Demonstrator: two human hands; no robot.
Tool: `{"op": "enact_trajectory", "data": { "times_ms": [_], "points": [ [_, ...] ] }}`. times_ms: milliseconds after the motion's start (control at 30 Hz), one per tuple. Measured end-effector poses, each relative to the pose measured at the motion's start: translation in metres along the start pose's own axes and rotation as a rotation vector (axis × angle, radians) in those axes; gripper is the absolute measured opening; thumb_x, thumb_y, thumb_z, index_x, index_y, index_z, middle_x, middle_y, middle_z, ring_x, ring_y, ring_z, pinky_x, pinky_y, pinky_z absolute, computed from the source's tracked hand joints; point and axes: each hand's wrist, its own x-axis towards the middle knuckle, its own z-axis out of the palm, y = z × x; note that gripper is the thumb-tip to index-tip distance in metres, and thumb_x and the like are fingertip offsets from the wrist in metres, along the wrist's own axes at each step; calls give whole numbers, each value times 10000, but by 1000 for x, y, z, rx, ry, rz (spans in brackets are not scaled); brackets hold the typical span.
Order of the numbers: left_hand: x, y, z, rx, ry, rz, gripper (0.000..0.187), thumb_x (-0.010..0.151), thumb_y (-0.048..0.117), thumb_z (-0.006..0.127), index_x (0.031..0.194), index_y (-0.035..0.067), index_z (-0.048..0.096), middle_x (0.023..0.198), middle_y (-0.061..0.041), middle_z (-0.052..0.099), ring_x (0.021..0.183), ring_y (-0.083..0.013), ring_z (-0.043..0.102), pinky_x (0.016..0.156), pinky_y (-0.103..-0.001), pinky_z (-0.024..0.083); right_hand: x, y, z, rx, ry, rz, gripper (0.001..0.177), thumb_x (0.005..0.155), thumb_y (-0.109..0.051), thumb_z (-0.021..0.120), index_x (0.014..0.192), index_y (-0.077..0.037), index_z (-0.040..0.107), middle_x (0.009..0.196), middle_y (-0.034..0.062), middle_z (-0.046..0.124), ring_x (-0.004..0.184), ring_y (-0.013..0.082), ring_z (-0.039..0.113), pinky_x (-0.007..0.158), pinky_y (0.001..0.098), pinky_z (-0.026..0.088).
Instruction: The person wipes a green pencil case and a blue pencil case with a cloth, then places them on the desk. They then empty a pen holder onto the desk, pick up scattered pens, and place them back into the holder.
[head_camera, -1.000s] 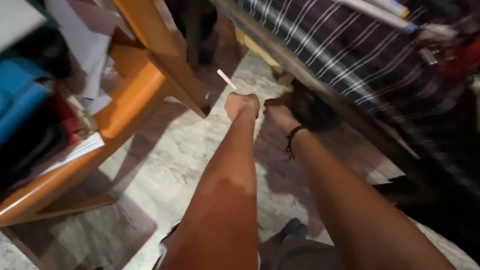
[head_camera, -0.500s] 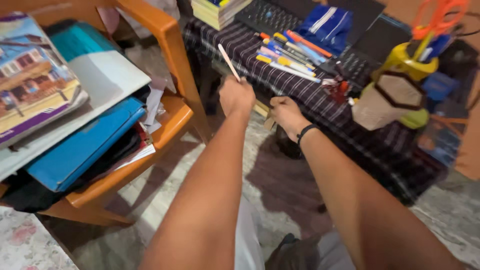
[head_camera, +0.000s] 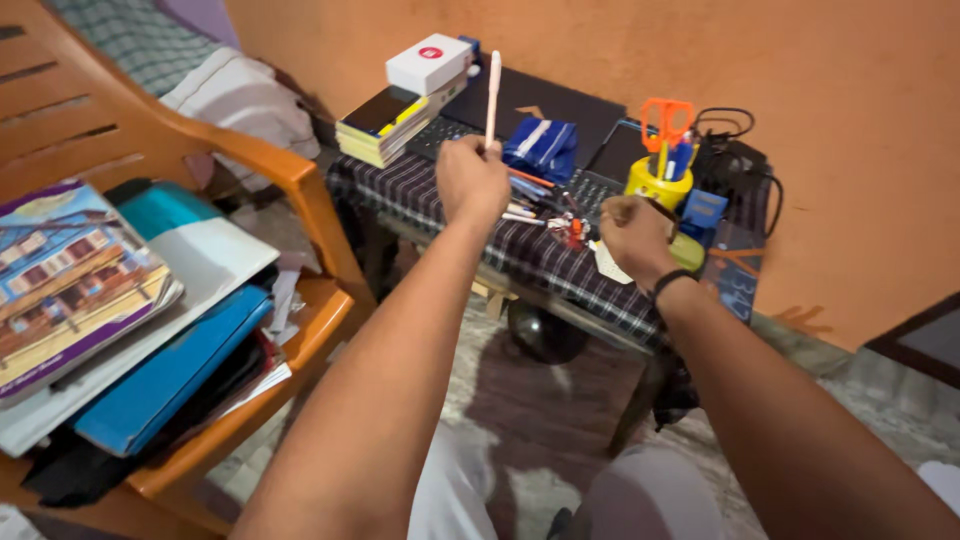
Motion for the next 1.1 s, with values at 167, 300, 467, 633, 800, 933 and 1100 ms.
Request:
{"op": "enact_trajectory", "data": {
  "times_ms": [167,300,467,633,800,933,1100],
  "points": [
    [-25,36,39,-193,-188,-41,217,823,104,754,1007,24,673,876,-158,744,871,-364,713,785,-480,522,-42,-25,-55,-277,512,-38,504,885,-183,804,1263,27,546,1197,184,624,1110,277,643,962,389,532],
    [-52,49,72,-261,-299,49,177,822,83,749,974,28,676,881,-161,744,860,-343,734,779,-449,558,-65,-23,-60,-316,488,295,641,790,-204,843,1284,14,499,1223,211,549,1116,333,575,999,414,492],
    [-75,59,112,-283,-484,5,195,809,94,756,990,41,709,873,-163,757,845,-341,756,786,-434,574,-62,15,-46,-201,338,28,754,840,-213,819,1411,45,400,1322,231,537,1240,332,576,1053,422,471],
    [-87,64,131,-217,-573,61,265,798,93,741,1059,70,697,915,-160,756,902,-362,737,814,-464,557,-62,29,-31,-67,334,25,718,861,-196,795,1433,6,410,1339,224,562,1210,289,659,983,364,562],
    [-76,68,147,-47,-712,222,296,764,107,764,1056,99,724,956,-171,747,958,-393,702,857,-490,533,-60,19,-27,-57,299,142,933,760,-196,859,1467,6,284,1237,195,629,1076,270,710,878,372,571],
    [-63,68,168,18,-776,258,221,776,111,747,997,99,736,953,-172,749,975,-384,708,874,-470,544,-51,23,-27,-91,341,157,946,709,-171,893,1457,-22,333,1233,197,660,1104,278,706,899,377,576],
    [-50,64,195,-22,-786,324,216,762,64,722,978,73,728,980,-197,734,998,-392,699,874,-463,549,-46,38,-28,69,283,207,902,743,-167,857,1461,-14,333,1235,176,677,1125,271,722,920,371,581]
  ]
}}
